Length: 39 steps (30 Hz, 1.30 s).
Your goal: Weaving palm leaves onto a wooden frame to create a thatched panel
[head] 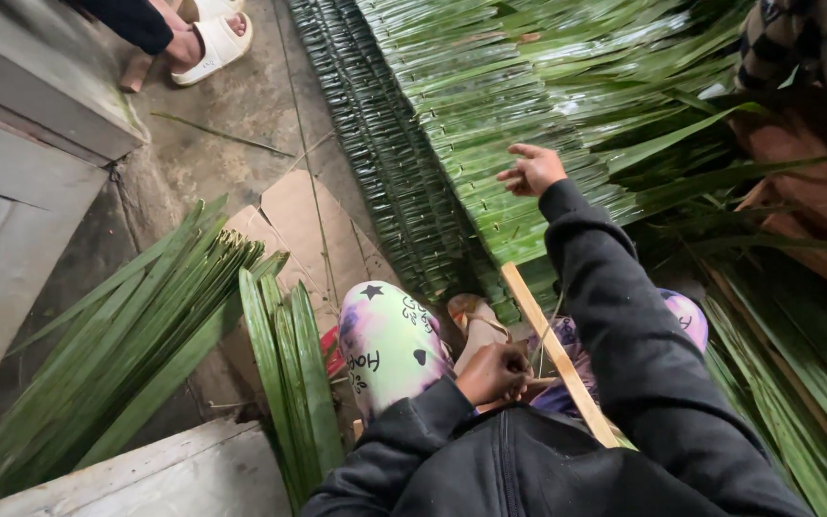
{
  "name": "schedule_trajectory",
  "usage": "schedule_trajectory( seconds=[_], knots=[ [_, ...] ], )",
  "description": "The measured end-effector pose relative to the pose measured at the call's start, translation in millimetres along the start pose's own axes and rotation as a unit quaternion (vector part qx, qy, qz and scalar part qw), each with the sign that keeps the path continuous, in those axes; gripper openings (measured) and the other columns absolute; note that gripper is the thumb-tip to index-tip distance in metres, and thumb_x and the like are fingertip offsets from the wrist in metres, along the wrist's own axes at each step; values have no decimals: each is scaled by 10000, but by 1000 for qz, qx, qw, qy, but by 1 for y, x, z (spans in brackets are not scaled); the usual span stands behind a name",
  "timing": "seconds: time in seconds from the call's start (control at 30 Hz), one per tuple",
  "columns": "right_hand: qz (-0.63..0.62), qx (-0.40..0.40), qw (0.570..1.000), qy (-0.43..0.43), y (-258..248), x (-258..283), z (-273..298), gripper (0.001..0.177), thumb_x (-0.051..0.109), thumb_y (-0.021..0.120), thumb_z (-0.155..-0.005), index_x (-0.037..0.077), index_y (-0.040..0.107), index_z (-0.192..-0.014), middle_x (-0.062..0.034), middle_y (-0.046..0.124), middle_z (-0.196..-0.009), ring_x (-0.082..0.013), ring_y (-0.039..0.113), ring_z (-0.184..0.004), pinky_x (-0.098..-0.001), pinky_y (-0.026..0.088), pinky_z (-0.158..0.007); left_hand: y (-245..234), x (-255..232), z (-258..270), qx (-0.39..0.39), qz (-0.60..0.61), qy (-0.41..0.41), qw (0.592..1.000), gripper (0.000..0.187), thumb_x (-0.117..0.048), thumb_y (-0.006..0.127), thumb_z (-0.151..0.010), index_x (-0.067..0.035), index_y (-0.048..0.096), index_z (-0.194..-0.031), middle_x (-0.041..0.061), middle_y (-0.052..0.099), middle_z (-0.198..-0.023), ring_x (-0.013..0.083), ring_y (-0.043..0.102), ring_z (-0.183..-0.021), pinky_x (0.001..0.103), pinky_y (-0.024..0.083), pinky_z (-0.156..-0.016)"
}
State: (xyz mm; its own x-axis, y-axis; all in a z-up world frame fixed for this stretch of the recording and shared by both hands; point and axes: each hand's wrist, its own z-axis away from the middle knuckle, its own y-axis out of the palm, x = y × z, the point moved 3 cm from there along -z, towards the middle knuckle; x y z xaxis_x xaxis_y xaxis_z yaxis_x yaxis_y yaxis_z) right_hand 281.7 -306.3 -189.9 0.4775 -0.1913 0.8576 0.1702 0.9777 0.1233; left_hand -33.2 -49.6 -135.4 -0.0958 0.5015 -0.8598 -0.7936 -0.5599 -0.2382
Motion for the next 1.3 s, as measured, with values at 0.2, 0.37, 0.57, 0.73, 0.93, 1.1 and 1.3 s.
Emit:
schedule_trajectory(
  seconds=[0.2, 0.37, 0.57, 0.73, 0.93, 1.1, 1.3],
  knots=[
    [257, -50, 952, -160, -4, 44, 28, 412, 304, 665, -1023, 171, 622, -1410, -210, 704, -1165, -302, 727, -965, -412, 589, -742, -14, -13, -5, -18, 8, -2, 1000, 248, -319, 762, -803, -135, 752, -968, 122, 759, -905, 384, 733, -958, 510, 573, -855],
    [218, -148, 939, -222, -60, 30, 48, 329, 308, 743, -990, 199, 708, -1299, -114, 725, -1181, -250, 746, -926, -390, 617, -764, -23, -10, -8, -45, 81, -54, 994, 284, -299, 772, -827, -64, 737, -982, 158, 752, -892, 326, 740, -889, 457, 587, -783],
    [16, -255, 955, -150, -110, -68, 97, 305, 230, 717, -993, 160, 679, -1287, -100, 692, -1250, -294, 766, -935, -384, 646, -686, -42, -59, 12, -57, 368, -25, 928, 119, 5, 693, -861, 97, 639, -914, 250, 709, -708, 266, 720, -537, 325, 608, -451],
    [-139, -265, 954, -14, -71, -99, 171, 106, 197, 710, -716, 104, 683, -762, -127, 675, -631, -219, 643, -438, -273, 434, -391, -78, -85, 15, -220, 383, -36, 897, 79, 10, 738, -778, 41, 703, -842, 173, 697, -623, 150, 670, -513, 228, 575, -449],
    [-295, -95, 944, 112, -18, -146, 183, 1043, 606, 838, -884, -5, 272, -1511, -254, 416, -1467, -433, 457, -1390, -517, 341, -1170, -128, -129, 0, -336, 354, -8, 873, 82, -91, 715, -820, -27, 668, -802, 136, 688, -629, 116, 632, -504, 220, 534, -463],
    [-399, -134, 900, 111, 0, -177, 127, 923, 468, 909, -845, 9, 378, -1444, -191, 519, -1351, -333, 574, -1245, -448, 480, -1091, -148, -83, -92, -413, 271, 28, 869, 68, -57, 724, -796, -20, 749, -847, 139, 706, -633, 113, 641, -523, 222, 565, -528],
    [-505, -161, 843, 95, 17, -178, 113, 656, 355, 962, -780, 63, 555, -1204, -110, 611, -1084, -262, 607, -1006, -383, 529, -951, -158, -39, -165, -411, 168, 34, 895, 66, -80, 738, -787, -88, 780, -837, 82, 693, -597, 85, 602, -521, 234, 546, -524]
  ],
)
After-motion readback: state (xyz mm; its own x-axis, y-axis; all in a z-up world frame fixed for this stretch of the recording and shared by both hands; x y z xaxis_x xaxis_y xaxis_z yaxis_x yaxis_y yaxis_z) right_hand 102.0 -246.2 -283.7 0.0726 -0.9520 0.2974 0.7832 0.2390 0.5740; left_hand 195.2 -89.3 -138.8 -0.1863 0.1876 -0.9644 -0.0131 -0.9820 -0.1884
